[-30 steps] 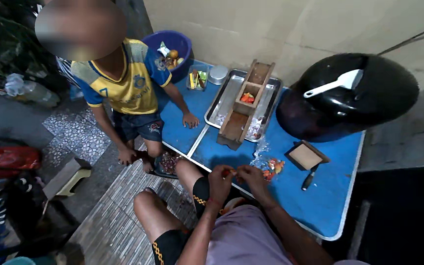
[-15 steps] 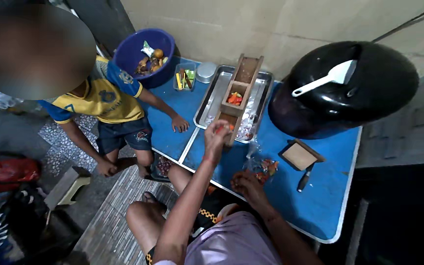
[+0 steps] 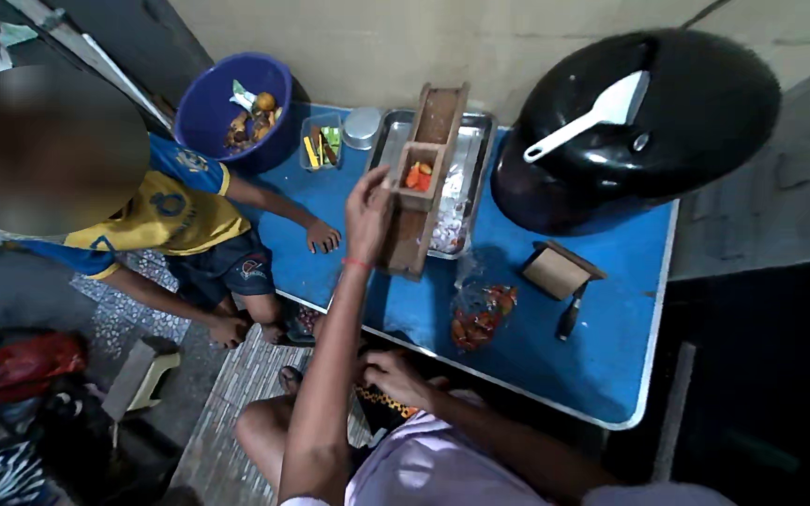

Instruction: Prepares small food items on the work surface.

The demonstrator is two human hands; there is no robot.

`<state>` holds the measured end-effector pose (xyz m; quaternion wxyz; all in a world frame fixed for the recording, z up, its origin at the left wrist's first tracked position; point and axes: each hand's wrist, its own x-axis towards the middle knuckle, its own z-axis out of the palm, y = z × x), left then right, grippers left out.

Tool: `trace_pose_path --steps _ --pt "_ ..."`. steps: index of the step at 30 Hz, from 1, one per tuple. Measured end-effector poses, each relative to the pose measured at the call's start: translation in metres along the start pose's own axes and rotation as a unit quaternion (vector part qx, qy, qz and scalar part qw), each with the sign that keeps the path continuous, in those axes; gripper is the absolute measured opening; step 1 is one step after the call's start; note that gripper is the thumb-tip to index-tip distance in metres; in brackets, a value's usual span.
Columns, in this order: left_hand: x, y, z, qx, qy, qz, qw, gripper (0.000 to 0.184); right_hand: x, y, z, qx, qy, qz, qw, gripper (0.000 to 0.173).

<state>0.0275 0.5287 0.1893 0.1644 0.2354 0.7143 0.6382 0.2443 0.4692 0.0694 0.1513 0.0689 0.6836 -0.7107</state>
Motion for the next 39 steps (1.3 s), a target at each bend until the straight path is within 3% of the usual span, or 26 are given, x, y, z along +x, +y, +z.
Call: trace_pose_path --steps 2,4,6,8,10,12,15,17,21,25,27,32,35,39 --pt "-0.034 0.001 -0.016 -0.002 -0.008 -0.007 1.0 0.036 0.014 0.005 0.032 -0.135 -0.041 -0.066 0.988 0.024" --pt "-0.074 0.002 -0.027 0.024 -0.023 -0.031 0.999 0.036 0.02 0.029 0.059 -0.257 -0.086 -0.138 0.953 0.035" --pt "-0.099 -0.004 -0.033 0.029 -0.014 -0.038 0.999 0.035 0.023 0.034 0.069 -0.288 -0.077 -0.173 0.939 0.037" --pt "-0.117 -0.013 -0.034 0.022 0.002 -0.043 0.999 0.033 0.016 0.0 0.048 -0.262 -0.044 -0.18 0.947 0.031" --pt "-0.132 -0.028 -0.033 -0.003 0.024 -0.061 0.998 0.031 0.004 -0.026 0.018 -0.198 0.026 -0.155 0.968 0.022" --pt "-0.148 -0.044 -0.029 -0.029 0.037 -0.087 0.995 0.029 -0.016 -0.035 -0.014 -0.172 0.141 -0.154 0.963 0.021" --pt "-0.17 -0.068 -0.012 -0.023 0.019 -0.114 0.993 0.029 -0.05 -0.018 -0.066 -0.251 0.283 -0.09 0.921 0.022" --pt "-0.182 -0.081 0.004 0.0 -0.035 -0.128 0.991 0.031 -0.065 -0.003 -0.094 -0.297 0.337 -0.036 0.893 0.025" --pt "-0.211 -0.101 0.038 -0.023 -0.099 -0.177 0.979 0.03 -0.074 0.008 -0.111 -0.371 0.334 0.083 0.863 0.028" --pt "-0.221 -0.097 0.047 -0.016 -0.14 -0.193 0.971 0.028 -0.067 0.013 -0.114 -0.419 0.322 0.18 0.83 0.035" --pt "-0.221 -0.097 0.047 -0.014 -0.15 -0.195 0.969 0.028 -0.067 0.017 -0.12 -0.424 0.344 0.173 0.819 0.04" --pt "-0.221 -0.107 0.053 -0.001 -0.158 -0.185 0.97 0.028 -0.064 0.026 -0.135 -0.462 0.377 0.186 0.781 0.032" --pt "-0.217 -0.103 0.057 0.07 -0.206 -0.165 0.962 0.034 -0.061 0.026 -0.14 -0.476 0.387 0.212 0.76 0.031" --pt "-0.215 -0.111 0.072 0.104 -0.252 -0.127 0.954 0.036 -0.057 0.025 -0.139 -0.455 0.397 0.182 0.776 0.033"
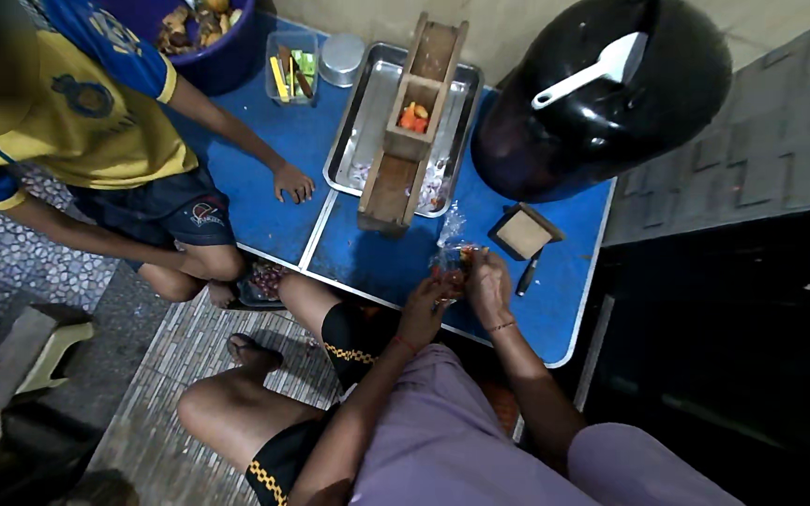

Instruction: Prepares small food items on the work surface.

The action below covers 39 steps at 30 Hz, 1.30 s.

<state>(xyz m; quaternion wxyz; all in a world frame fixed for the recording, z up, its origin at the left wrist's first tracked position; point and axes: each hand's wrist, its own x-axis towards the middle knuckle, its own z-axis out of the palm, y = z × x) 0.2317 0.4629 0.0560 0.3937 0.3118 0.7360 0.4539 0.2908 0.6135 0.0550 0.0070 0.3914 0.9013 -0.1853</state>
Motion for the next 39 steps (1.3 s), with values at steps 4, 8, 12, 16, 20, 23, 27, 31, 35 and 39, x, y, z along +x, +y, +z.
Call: trace_pose_path --steps 4,8,12,16,20,23,27,31,35,39 --pt "0.003 -0.012 0.013 0.014 -0.023 0.019 0.999 0.035 -0.001 0.001 0.018 0.057 -0.018 -0.097 0.993 0.031" --pt "0.0 -0.019 0.013 0.031 -0.025 0.025 0.999 0.036 0.001 0.003 0.025 0.037 -0.009 -0.09 0.995 0.037" --pt "0.001 -0.028 0.02 0.042 -0.016 0.049 0.998 0.035 0.002 0.007 0.022 0.001 -0.007 -0.03 1.0 0.038" --pt "0.001 -0.027 0.021 0.069 -0.026 0.033 0.997 0.039 0.011 0.018 0.025 -0.031 -0.049 -0.004 0.998 0.043" --pt "0.003 -0.03 0.02 0.068 -0.018 0.036 0.997 0.037 0.025 0.014 0.005 -0.01 -0.104 0.008 0.995 0.036" --pt "0.007 -0.041 0.026 0.066 -0.001 0.045 0.997 0.037 0.028 0.014 0.0 0.024 -0.112 -0.022 0.993 0.036" --pt "0.004 -0.032 0.018 0.072 -0.028 0.024 0.997 0.04 0.029 0.011 -0.001 -0.005 -0.118 -0.012 0.993 0.035" --pt "0.005 -0.033 0.016 0.064 -0.026 0.03 0.997 0.04 0.033 0.012 -0.006 -0.008 -0.134 -0.01 0.991 0.041" --pt "0.007 -0.036 0.016 0.049 -0.015 0.038 0.998 0.038 0.036 0.013 0.002 -0.003 -0.14 -0.003 0.99 0.051" --pt "0.006 -0.035 0.016 0.054 -0.021 0.022 0.998 0.039 0.033 0.016 0.009 0.033 -0.13 -0.014 0.991 0.05"
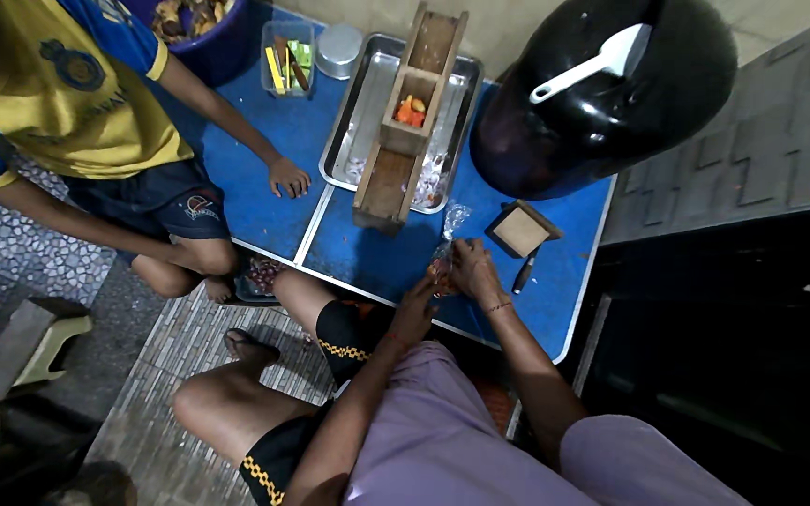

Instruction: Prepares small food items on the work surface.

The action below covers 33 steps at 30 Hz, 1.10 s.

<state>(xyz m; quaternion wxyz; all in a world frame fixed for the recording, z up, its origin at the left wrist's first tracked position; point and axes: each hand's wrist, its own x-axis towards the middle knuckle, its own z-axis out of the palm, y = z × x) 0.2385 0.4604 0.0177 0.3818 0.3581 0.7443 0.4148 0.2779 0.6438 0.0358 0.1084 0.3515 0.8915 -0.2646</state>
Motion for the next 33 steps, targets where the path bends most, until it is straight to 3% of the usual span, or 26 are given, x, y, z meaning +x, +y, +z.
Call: trace_pose_path --steps 9,12,18,25,30,33 --pt "0.0 -0.002 -0.003 -0.03 0.003 0.004 1.0 0.038 0.003 0.014 0.003 0.07 0.047 -0.066 0.994 0.035" --pt "0.0 -0.003 -0.002 -0.033 0.007 0.006 0.999 0.037 0.001 0.022 -0.005 0.135 0.024 -0.06 0.989 0.032" --pt "0.001 -0.003 -0.001 -0.032 0.011 0.018 0.999 0.04 -0.002 0.04 -0.027 0.277 -0.109 0.008 0.955 0.026" --pt "0.003 0.0 -0.002 -0.025 -0.007 0.002 1.0 0.041 0.015 0.049 -0.023 0.353 -0.122 0.054 0.926 0.02" --pt "0.002 -0.003 0.0 -0.029 0.004 0.021 0.999 0.04 0.017 0.052 -0.024 0.354 -0.122 0.068 0.925 0.02" --pt "0.004 -0.007 0.003 -0.01 0.001 0.022 1.0 0.041 0.014 0.045 -0.022 0.256 -0.098 0.058 0.96 0.017"
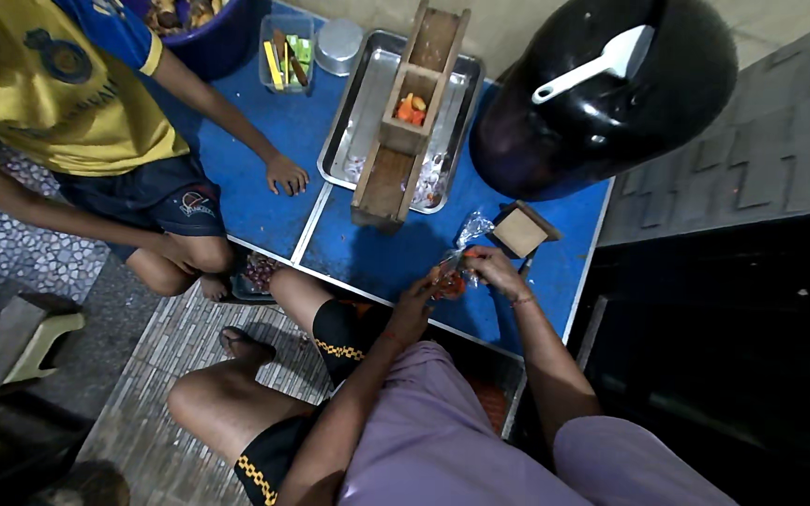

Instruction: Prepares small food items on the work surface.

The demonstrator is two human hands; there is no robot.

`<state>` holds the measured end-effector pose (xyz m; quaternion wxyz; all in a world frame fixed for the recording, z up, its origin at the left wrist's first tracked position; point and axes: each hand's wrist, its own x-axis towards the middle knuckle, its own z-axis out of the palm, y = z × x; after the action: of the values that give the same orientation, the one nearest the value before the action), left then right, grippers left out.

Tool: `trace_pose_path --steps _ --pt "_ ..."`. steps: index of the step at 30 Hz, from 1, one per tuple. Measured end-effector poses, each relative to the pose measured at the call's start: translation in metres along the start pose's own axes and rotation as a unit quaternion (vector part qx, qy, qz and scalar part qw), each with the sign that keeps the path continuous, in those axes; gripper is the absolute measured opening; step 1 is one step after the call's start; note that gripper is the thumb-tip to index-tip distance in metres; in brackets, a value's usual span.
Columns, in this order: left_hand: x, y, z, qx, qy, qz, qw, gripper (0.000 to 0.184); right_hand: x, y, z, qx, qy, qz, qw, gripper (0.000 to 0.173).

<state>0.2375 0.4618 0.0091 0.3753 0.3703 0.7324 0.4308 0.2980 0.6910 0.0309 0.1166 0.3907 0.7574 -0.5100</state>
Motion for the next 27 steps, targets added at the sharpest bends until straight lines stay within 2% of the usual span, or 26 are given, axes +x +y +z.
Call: trace_pose_path --steps 3,5,9,12,16,23,27 --pt "0.001 -0.004 0.001 0.022 -0.005 0.005 1.0 0.041 -0.005 -0.01 0.015 -0.111 0.048 -0.022 0.992 0.026" --pt "0.001 -0.002 0.001 0.024 -0.006 0.003 1.0 0.043 -0.01 -0.014 0.02 -0.138 0.051 -0.047 0.988 0.024" --pt "-0.001 0.001 -0.002 0.015 -0.007 -0.001 1.0 0.041 0.001 -0.003 0.0 -0.072 -0.026 -0.036 0.996 0.024" --pt "0.0 0.001 -0.001 0.021 -0.012 -0.001 1.0 0.043 -0.004 0.002 -0.017 0.023 -0.034 -0.016 0.999 0.023" --pt "0.0 0.001 0.0 0.031 -0.015 -0.002 0.999 0.042 -0.022 -0.009 -0.035 0.076 0.009 -0.004 0.997 0.023" --pt "-0.001 0.0 0.0 0.019 0.0 0.006 1.0 0.041 -0.055 -0.029 -0.035 0.011 0.145 -0.029 0.989 0.026" --pt "-0.001 0.001 -0.002 0.009 -0.004 0.002 1.0 0.038 -0.057 -0.034 -0.033 0.044 0.132 -0.024 0.99 0.022"
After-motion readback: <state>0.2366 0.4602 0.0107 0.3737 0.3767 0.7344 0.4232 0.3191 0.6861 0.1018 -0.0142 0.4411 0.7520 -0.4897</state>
